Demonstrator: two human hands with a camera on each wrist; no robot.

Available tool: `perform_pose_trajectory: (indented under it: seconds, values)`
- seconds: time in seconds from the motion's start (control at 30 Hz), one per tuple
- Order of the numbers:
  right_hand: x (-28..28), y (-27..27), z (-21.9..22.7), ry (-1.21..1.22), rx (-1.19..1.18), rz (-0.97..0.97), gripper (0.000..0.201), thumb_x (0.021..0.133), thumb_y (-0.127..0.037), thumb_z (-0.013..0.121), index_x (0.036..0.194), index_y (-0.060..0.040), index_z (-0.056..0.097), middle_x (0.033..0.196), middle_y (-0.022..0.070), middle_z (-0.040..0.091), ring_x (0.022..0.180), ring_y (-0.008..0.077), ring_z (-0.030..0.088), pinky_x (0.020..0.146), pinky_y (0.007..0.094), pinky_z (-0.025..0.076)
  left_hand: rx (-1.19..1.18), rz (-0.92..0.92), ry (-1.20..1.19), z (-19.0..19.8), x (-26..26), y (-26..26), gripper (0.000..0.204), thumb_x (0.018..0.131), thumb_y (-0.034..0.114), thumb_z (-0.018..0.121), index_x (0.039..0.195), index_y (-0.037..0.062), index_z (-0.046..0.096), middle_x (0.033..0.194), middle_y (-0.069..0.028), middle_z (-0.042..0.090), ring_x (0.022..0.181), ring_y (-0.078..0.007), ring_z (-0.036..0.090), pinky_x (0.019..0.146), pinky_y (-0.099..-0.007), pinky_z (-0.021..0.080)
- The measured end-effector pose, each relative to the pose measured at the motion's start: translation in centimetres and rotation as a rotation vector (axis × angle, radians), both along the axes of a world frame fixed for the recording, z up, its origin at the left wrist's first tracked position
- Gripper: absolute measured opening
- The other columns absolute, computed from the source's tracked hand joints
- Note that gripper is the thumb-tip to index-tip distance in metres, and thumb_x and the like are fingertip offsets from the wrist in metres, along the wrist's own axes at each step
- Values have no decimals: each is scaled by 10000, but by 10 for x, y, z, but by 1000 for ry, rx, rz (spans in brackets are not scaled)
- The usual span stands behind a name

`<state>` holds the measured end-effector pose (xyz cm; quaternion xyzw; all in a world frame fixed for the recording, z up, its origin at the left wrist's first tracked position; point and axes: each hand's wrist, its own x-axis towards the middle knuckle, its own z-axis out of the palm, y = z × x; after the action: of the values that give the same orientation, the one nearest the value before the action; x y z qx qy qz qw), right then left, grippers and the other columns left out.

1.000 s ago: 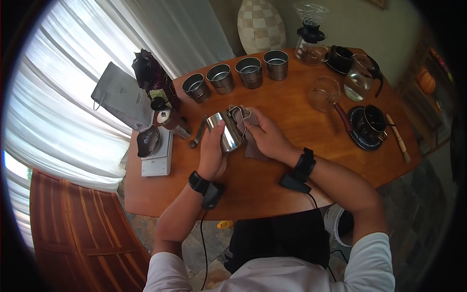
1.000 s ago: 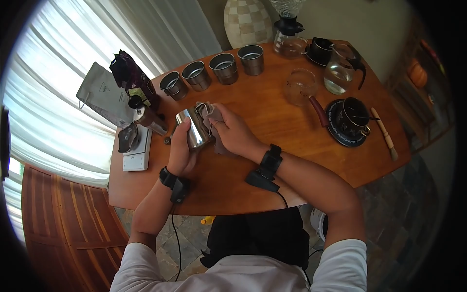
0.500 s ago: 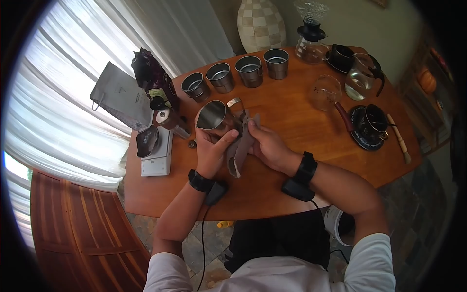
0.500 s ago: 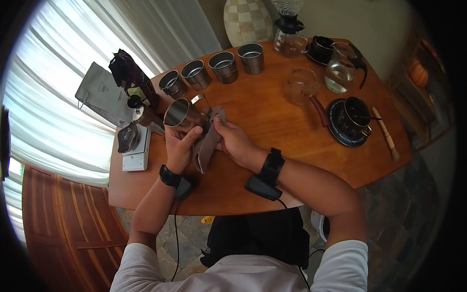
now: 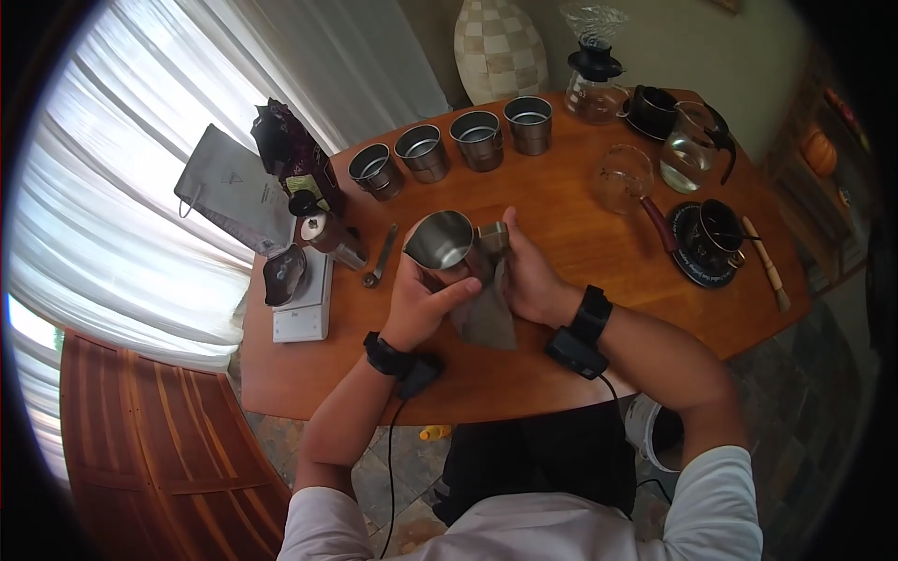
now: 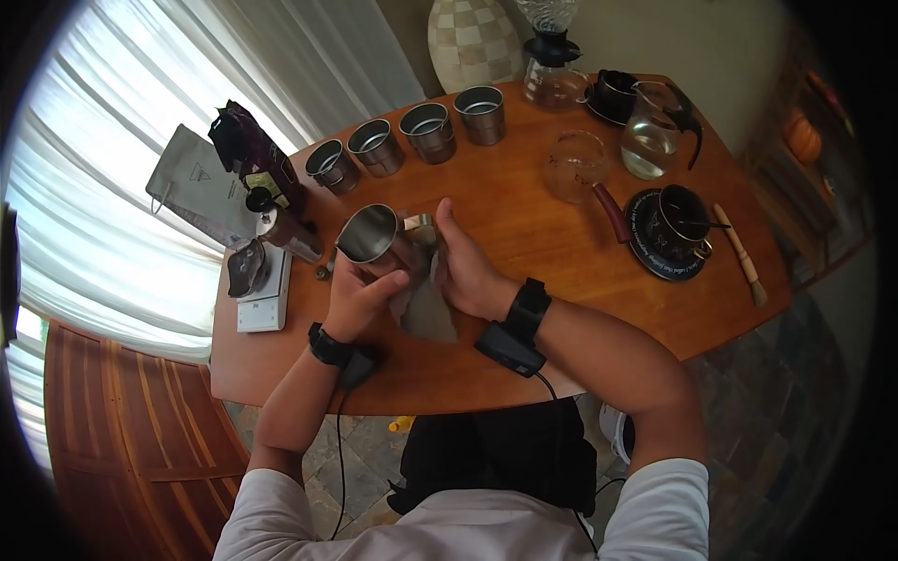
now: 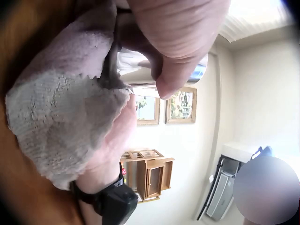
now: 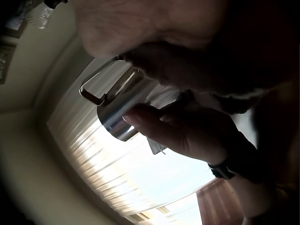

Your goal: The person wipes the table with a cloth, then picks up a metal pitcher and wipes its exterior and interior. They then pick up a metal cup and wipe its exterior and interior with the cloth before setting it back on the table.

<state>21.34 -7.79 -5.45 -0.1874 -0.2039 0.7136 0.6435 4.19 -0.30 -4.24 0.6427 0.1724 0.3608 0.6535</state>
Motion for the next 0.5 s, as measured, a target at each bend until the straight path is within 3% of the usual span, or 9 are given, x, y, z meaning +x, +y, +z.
perform_pose_trajectory:
  seconds: [0.1, 0.3, 0.37, 0.43, 0.5]
  values:
    - [12, 8, -20, -20, 4, 102, 665, 1064, -640, 322, 1323, -79, 566, 1300, 74, 644, 1159, 202, 625, 1015, 394, 492, 367, -56, 139, 10, 0, -3, 865, 784, 72, 877, 1490, 42, 379, 1427, -70, 482, 1329, -173, 491, 1105, -351, 432]
    - [31, 20, -17, 11, 32, -79, 507, 1096, -503, 412, 1265, -72, 618, 1264, 80, 660, 1155, 196, 626, 1009, 368, 497, 356, 28, 123, 6, 2, 1, 849, 793, 52, 866, 1487, 55, 379, 1373, -60, 499, 1292, -178, 524, 1052, -330, 481]
    - [32, 12, 13, -67, -9, -258, 477, 1105, -448, 429, 1299, -47, 597, 1250, 82, 654, 1107, 188, 629, 967, 363, 507, 306, 27, 130, 10, 3, -1, 841, 792, 62, 868, 1481, 57, 387, 1353, -57, 503, 1270, -175, 536, 1037, -328, 489]
    - [34, 5, 29, -84, 22, -276, 486, 1108, -442, 424, 1292, -29, 601, 1232, 88, 663, 1099, 186, 632, 963, 353, 505, 248, 32, 129, 8, 3, -2, 834, 791, 71, 870, 1475, 59, 394, 1333, -55, 508, 1249, -172, 549, 1023, -326, 498]
    - [38, 2, 31, -109, 50, -290, 495, 1112, -435, 419, 1286, -11, 604, 1213, 94, 672, 1092, 184, 635, 959, 344, 503, 451, 109, 177, 2, 3, 3, 803, 793, 92, 867, 1458, 52, 419, 1324, -56, 523, 1213, -171, 572, 998, -324, 507]
